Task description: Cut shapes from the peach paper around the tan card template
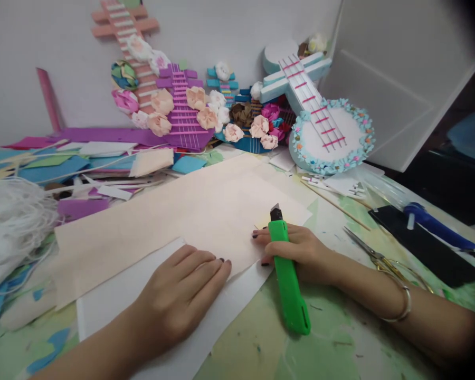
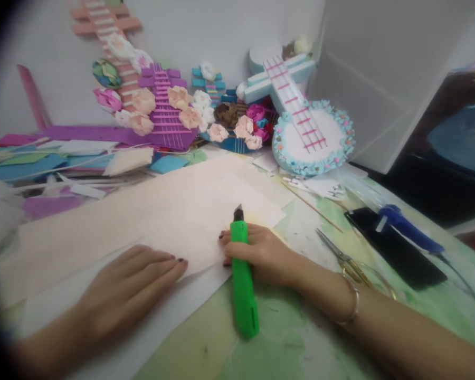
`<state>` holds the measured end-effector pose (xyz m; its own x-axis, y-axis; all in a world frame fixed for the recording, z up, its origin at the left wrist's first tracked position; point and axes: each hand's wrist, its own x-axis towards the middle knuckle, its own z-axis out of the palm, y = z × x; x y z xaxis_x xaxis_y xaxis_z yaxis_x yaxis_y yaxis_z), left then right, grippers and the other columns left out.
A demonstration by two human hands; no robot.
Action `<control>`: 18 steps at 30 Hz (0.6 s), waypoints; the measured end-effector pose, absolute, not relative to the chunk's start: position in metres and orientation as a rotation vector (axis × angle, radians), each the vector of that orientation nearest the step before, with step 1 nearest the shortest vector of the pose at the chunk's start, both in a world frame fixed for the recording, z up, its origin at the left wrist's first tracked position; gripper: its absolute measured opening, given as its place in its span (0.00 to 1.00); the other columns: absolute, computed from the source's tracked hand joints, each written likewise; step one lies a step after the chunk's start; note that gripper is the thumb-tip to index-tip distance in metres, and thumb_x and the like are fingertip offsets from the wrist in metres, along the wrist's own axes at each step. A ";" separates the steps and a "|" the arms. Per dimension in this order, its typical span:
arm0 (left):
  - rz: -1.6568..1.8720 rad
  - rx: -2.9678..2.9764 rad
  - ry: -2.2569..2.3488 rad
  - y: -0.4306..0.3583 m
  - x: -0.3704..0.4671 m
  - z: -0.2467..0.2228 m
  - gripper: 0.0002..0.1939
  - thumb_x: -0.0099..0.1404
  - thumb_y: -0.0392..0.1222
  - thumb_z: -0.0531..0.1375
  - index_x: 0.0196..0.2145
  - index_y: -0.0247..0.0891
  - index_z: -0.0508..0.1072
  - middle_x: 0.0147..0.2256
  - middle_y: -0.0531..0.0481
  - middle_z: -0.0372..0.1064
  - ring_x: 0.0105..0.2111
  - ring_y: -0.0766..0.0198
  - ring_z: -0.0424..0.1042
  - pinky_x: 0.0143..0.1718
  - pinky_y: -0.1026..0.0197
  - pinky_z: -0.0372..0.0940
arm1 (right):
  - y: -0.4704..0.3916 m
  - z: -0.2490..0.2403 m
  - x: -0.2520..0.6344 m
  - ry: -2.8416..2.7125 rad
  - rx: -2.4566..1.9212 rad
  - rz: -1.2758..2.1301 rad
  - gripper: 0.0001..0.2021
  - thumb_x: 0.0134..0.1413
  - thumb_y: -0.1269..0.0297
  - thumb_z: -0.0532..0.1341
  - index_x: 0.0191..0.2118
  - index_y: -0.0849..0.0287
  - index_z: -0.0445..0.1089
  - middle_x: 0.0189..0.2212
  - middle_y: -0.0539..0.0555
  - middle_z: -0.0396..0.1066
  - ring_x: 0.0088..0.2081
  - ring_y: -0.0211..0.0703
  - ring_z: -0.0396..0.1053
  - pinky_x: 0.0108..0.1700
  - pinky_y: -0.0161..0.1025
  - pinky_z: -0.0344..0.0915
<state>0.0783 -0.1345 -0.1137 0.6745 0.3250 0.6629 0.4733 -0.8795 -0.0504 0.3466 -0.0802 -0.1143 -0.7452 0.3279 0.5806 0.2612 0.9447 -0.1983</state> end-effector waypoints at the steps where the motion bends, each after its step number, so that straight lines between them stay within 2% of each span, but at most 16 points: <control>1: -0.976 -2.666 -0.645 -0.135 0.078 -0.114 0.16 0.68 0.28 0.48 0.50 0.28 0.68 0.36 0.38 0.74 0.39 0.52 0.71 0.37 0.47 0.66 | -0.080 -0.114 0.347 -2.457 -0.416 0.138 0.04 0.56 0.70 0.61 0.38 0.56 0.67 0.39 0.56 0.75 0.49 0.44 0.72 0.55 0.43 0.67; 5: -0.943 -2.667 -0.664 -0.136 0.078 -0.109 0.16 0.67 0.28 0.49 0.51 0.29 0.68 0.37 0.40 0.75 0.38 0.53 0.72 0.36 0.49 0.66 | -0.080 -0.114 0.348 -2.449 -0.418 0.141 0.03 0.58 0.69 0.60 0.38 0.56 0.67 0.40 0.56 0.75 0.49 0.44 0.72 0.54 0.42 0.67; 12: -0.868 -2.659 -0.618 -0.134 0.077 -0.104 0.13 0.68 0.26 0.49 0.45 0.23 0.71 0.36 0.38 0.75 0.38 0.53 0.72 0.37 0.51 0.63 | -0.079 -0.113 0.347 -2.468 -0.418 0.153 0.01 0.59 0.69 0.59 0.37 0.57 0.67 0.40 0.57 0.75 0.49 0.44 0.72 0.55 0.42 0.67; 18: -0.841 -2.645 -0.682 -0.135 0.076 -0.109 0.14 0.70 0.26 0.47 0.45 0.23 0.71 0.37 0.39 0.75 0.39 0.54 0.70 0.39 0.50 0.62 | -0.080 -0.115 0.348 -2.453 -0.411 0.102 0.04 0.58 0.67 0.61 0.40 0.56 0.66 0.41 0.56 0.76 0.50 0.44 0.72 0.56 0.43 0.67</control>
